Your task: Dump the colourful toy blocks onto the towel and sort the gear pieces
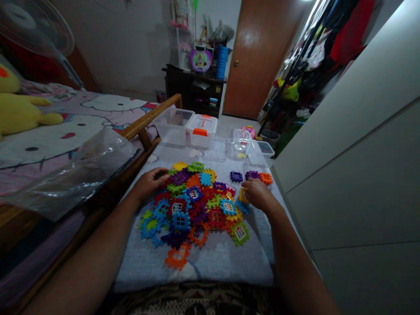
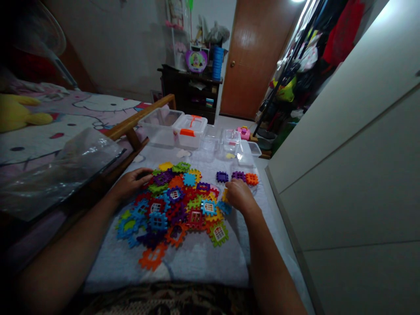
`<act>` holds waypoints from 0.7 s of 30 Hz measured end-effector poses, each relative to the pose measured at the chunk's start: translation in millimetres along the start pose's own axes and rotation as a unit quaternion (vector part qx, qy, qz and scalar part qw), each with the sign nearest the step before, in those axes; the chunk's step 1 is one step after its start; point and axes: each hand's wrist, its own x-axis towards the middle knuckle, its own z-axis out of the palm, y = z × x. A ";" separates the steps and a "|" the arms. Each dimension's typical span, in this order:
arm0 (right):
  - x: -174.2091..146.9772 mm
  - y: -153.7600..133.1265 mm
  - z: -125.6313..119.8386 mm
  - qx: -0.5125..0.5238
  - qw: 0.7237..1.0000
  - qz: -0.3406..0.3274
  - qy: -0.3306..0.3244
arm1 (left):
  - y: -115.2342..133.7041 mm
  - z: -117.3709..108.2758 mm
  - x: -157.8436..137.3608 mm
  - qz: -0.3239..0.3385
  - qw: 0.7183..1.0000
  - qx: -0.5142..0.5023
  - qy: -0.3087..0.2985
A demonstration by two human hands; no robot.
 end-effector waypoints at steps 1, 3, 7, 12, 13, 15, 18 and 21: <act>1.0 -2.7 -0.8 -0.010 1.000 0.002 0.000 | -0.1 -0.1 -0.1 0.002 1.000 0.000 0.001; 3.2 -9.7 -2.9 -0.010 1.000 -0.007 -0.004 | 0.3 -0.6 -0.1 0.003 1.000 0.004 0.001; 11.3 -29.0 -3.6 0.069 0.994 -0.080 0.012 | 0.4 -0.6 0.3 0.005 1.000 0.011 0.006; 25.3 -46.8 4.0 0.135 0.980 -0.144 0.017 | -0.4 0.9 0.4 0.008 1.000 0.002 0.007; 27.0 -47.8 5.5 0.141 0.980 -0.139 0.016 | -0.2 1.1 0.2 0.009 1.000 0.001 0.008; 28.4 -47.7 7.2 0.155 0.979 -0.129 0.022 | 0.8 1.3 -0.3 0.012 1.000 0.000 0.012; 26.7 -44.5 6.6 0.177 0.976 -0.120 0.039 | 3.5 1.0 -1.1 0.011 1.000 -0.003 0.016; 24.5 -40.0 3.1 0.198 0.973 -0.112 0.049 | 6.5 0.3 -1.9 0.001 1.000 -0.006 0.013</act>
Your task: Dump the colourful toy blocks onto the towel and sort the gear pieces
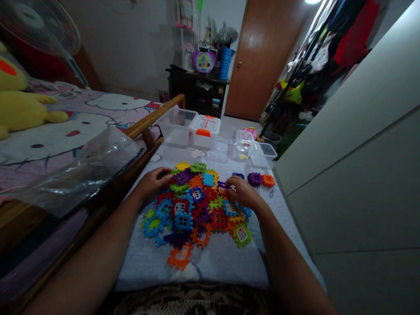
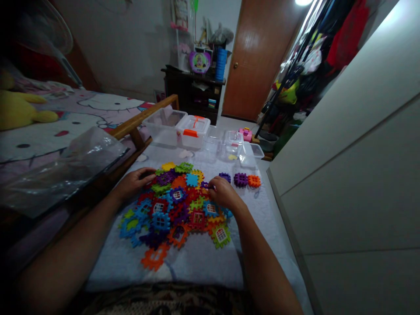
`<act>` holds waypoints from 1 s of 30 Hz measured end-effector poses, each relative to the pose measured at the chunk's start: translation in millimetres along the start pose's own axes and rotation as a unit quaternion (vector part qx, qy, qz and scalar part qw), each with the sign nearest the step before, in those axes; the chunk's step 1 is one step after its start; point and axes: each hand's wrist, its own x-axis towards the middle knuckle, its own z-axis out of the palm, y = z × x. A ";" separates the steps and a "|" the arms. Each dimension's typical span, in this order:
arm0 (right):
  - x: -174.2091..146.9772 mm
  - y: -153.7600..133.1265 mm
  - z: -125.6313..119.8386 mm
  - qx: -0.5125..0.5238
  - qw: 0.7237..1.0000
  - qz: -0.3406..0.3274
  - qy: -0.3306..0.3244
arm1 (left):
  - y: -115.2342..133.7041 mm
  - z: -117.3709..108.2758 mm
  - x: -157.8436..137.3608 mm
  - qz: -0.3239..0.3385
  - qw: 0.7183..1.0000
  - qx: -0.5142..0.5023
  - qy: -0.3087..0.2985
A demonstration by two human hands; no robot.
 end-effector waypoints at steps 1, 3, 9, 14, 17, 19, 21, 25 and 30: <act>0.1 1.0 -1.8 0.006 1.000 0.006 0.006 | 0.9 -0.2 -0.2 -0.003 1.000 -0.001 -0.001; 2.9 3.6 -4.8 0.013 0.999 0.019 0.026 | 2.2 -0.7 -0.6 -0.006 1.000 -0.002 -0.005; 25.8 10.4 -3.1 0.076 0.993 0.077 0.050 | 2.0 -0.8 -0.7 -0.005 1.000 -0.001 -0.002; 36.7 2.2 3.7 0.008 0.998 0.069 -0.001 | 0.1 -1.2 0.2 0.003 1.000 0.007 -0.004; 36.4 -4.1 3.9 -0.037 0.998 0.043 -0.013 | 1.7 -1.4 -0.1 0.000 1.000 0.005 0.000; 35.5 -6.6 3.0 -0.032 0.998 0.035 -0.030 | 3.3 -1.2 -0.6 -0.005 1.000 0.001 0.001; 35.1 -8.1 2.4 -0.023 0.998 0.030 -0.051 | 4.3 -1.0 -1.1 -0.009 1.000 -0.005 -0.002; 36.4 -9.9 5.8 -0.023 0.997 0.033 -0.066 | 3.1 -0.7 -1.2 -0.002 1.000 -0.009 -0.007; 37.9 -11.4 11.9 -0.040 0.997 0.040 -0.045 | 0.5 -0.9 -0.6 -0.002 1.000 -0.013 -0.008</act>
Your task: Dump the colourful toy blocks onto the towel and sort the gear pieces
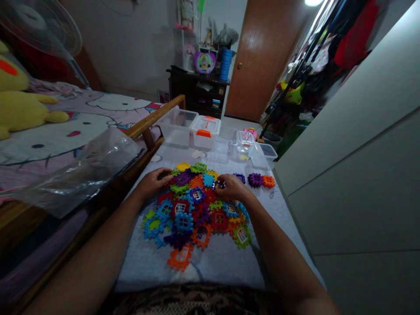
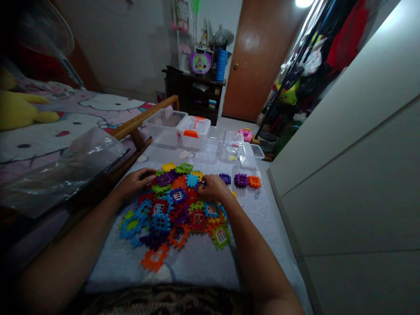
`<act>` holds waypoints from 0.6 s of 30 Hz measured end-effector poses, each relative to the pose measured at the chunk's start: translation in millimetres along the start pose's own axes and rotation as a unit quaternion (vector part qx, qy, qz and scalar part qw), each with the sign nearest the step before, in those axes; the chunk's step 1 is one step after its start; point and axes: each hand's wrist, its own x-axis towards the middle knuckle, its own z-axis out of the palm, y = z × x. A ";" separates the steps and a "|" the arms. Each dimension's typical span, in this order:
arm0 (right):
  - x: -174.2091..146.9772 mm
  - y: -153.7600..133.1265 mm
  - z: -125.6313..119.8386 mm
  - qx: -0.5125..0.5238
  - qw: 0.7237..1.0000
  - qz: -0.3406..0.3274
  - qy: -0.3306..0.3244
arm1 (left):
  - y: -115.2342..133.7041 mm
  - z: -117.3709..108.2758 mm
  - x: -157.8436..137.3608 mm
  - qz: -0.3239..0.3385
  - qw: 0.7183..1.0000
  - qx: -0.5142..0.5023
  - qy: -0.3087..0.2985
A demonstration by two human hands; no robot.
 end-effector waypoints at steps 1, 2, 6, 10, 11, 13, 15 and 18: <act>0.4 -0.4 0.3 -0.006 1.000 0.000 0.001 | -0.2 -0.1 0.1 0.001 1.000 0.000 -0.002; 0.9 -0.9 0.3 -0.012 1.000 -0.001 -0.002 | -0.3 -0.2 0.2 0.003 1.000 0.000 -0.004; 2.8 -3.4 -1.9 -0.020 1.000 -0.004 -0.024 | 0.3 -0.7 0.3 0.001 1.000 0.006 -0.008; 1.2 2.9 -11.7 -0.009 1.000 -0.013 -0.004 | 1.0 -1.1 0.6 -0.004 1.000 0.008 -0.005; 0.4 7.8 -15.9 -0.013 1.000 -0.012 0.013 | 0.8 -1.1 0.7 -0.002 1.000 0.008 -0.005; -0.7 21.8 -25.3 -0.042 0.998 0.003 0.050 | -0.1 -1.2 1.2 0.000 1.000 0.007 -0.010; -0.8 39.1 -33.5 -0.091 0.993 0.037 0.068 | -1.7 -1.2 1.6 0.002 1.000 0.007 -0.014; 0.2 62.7 -38.2 -0.152 0.984 0.080 0.042 | -3.7 -0.9 2.0 0.006 1.000 0.009 -0.013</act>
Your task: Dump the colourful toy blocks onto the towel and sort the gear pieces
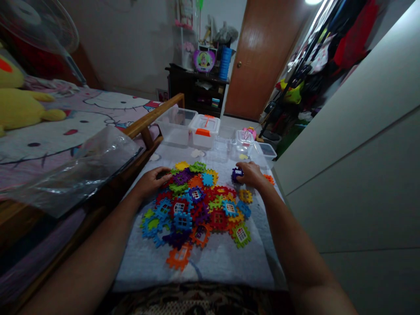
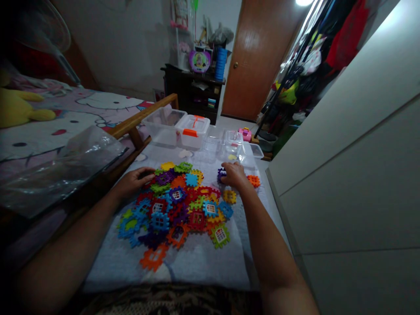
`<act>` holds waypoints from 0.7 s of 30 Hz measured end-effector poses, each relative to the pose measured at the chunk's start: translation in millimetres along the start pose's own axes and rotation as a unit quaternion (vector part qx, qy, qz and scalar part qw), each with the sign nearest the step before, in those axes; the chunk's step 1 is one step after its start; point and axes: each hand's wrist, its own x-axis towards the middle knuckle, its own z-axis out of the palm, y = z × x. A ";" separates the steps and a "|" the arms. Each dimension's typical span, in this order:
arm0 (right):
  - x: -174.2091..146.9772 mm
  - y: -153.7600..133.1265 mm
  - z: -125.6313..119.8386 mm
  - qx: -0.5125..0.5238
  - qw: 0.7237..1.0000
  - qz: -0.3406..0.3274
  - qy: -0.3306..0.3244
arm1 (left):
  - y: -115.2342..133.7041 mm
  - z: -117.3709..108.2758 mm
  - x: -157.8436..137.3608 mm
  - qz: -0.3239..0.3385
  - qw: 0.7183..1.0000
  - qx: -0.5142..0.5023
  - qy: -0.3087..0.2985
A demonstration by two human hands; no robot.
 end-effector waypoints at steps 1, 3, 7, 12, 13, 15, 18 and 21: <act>1.0 5.0 2.3 -0.012 1.000 0.006 -0.010 | -0.3 0.2 0.0 0.000 1.000 0.001 0.003; 1.7 10.3 7.5 -0.022 0.999 0.010 -0.021 | -0.3 0.7 -0.2 -0.003 1.000 0.003 0.008; 0.3 10.3 14.0 -0.021 0.999 0.011 -0.025 | -0.2 0.9 0.0 -0.002 1.000 0.006 0.006; -0.9 7.7 12.4 -0.017 1.000 0.010 -0.020 | -2.2 0.2 1.5 0.008 1.000 0.013 0.003; -1.0 7.1 12.0 -0.016 1.000 0.011 -0.020 | -2.2 0.0 1.6 0.010 1.000 0.014 0.004; -1.2 5.8 11.5 -0.015 1.000 0.012 -0.020 | -1.6 -0.1 1.4 0.013 1.000 0.016 0.005; -1.6 3.7 11.2 -0.019 0.999 0.014 -0.025 | 0.3 -0.2 0.5 0.011 1.000 0.014 0.009; -1.6 2.0 9.9 -0.022 0.999 0.010 -0.029 | 2.3 -0.1 -0.4 0.006 1.000 0.011 0.014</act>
